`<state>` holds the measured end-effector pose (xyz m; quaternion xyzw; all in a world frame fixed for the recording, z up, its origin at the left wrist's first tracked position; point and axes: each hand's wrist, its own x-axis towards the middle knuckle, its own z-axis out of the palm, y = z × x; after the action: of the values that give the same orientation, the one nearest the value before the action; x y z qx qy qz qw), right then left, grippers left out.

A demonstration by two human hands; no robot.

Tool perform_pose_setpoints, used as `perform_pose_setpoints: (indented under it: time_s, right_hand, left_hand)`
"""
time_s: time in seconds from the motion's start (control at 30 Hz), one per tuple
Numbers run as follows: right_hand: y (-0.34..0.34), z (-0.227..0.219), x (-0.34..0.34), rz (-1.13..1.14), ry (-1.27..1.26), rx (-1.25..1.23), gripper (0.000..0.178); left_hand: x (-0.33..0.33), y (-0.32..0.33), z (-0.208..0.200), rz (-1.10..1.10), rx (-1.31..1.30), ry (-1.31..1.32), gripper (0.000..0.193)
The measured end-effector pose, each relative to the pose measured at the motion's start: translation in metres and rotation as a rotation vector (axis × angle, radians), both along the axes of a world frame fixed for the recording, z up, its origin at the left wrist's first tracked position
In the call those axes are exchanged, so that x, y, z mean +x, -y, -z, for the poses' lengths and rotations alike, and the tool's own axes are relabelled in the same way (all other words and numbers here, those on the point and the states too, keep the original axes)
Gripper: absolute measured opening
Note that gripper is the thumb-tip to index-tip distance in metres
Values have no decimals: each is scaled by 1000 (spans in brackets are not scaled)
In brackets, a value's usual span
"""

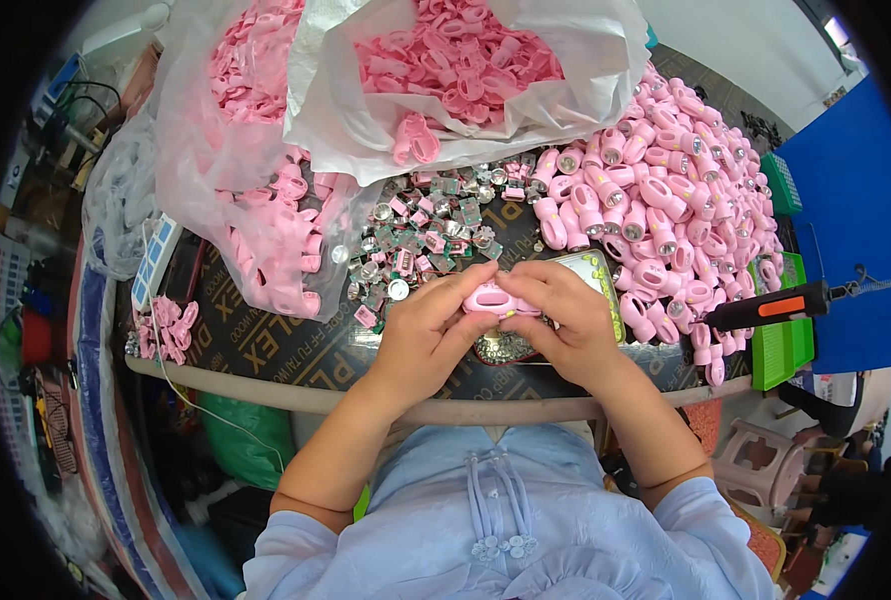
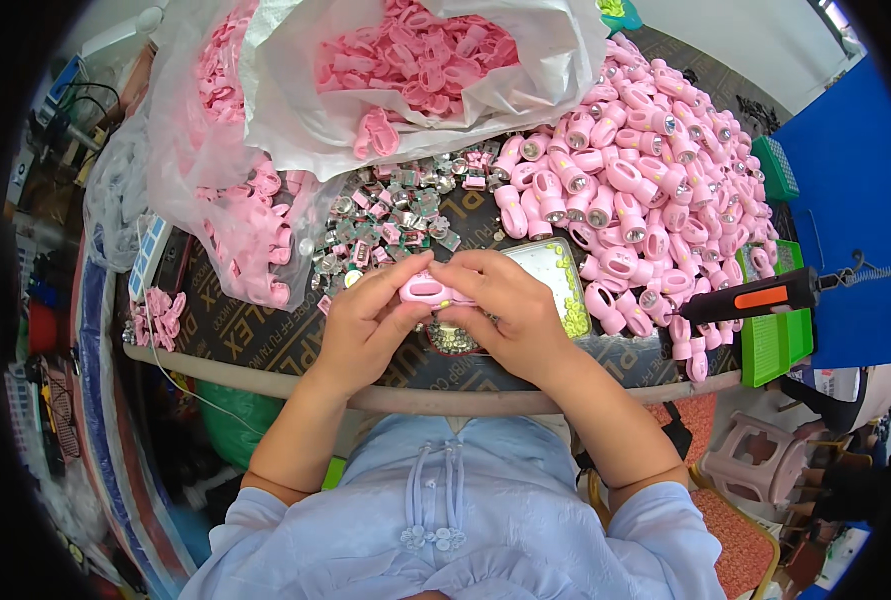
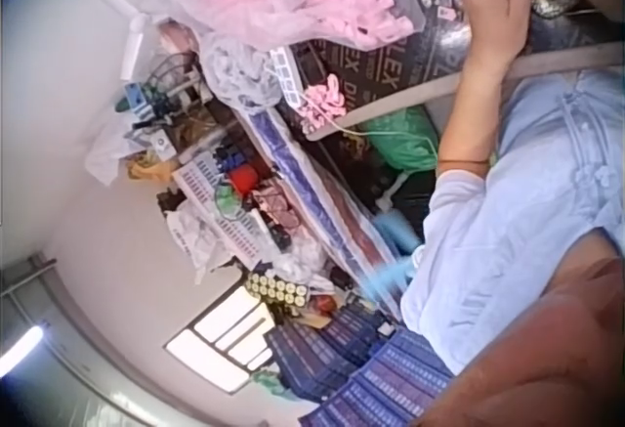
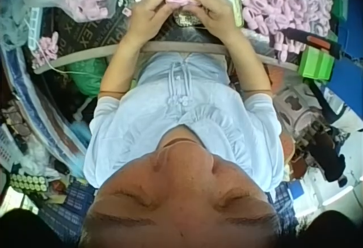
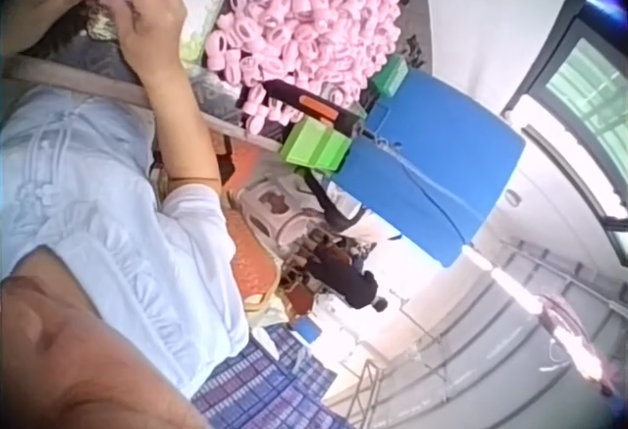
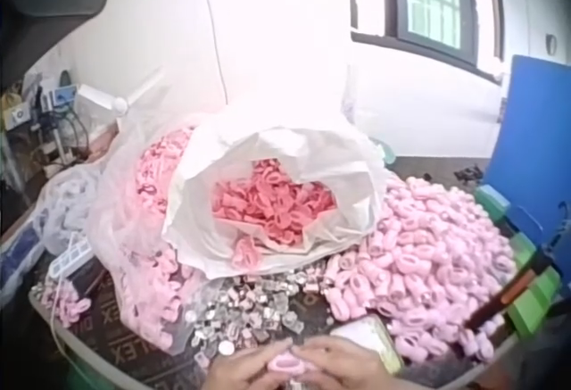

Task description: Assembling small pink plastic toy components by fitting a metal part into a pink housing.

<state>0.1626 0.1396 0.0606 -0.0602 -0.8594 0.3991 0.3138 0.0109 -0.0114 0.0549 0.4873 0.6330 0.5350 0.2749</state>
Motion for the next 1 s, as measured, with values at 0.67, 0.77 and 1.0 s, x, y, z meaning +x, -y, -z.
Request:
perform_pose_setpoints:
  time_s: [0.67, 0.77, 1.0]
  right_hand:
    - [1, 4, 18, 62, 36, -31, 47]
    - [-4, 7, 27, 101, 64, 21, 46]
    - [-14, 11, 42, 239, 69, -7, 43]
  left_hand:
    - [4, -12, 24, 198, 83, 829, 34]
    - [10, -22, 25, 206, 43, 890, 33]
    - [22, -34, 29, 140, -6, -836, 22]
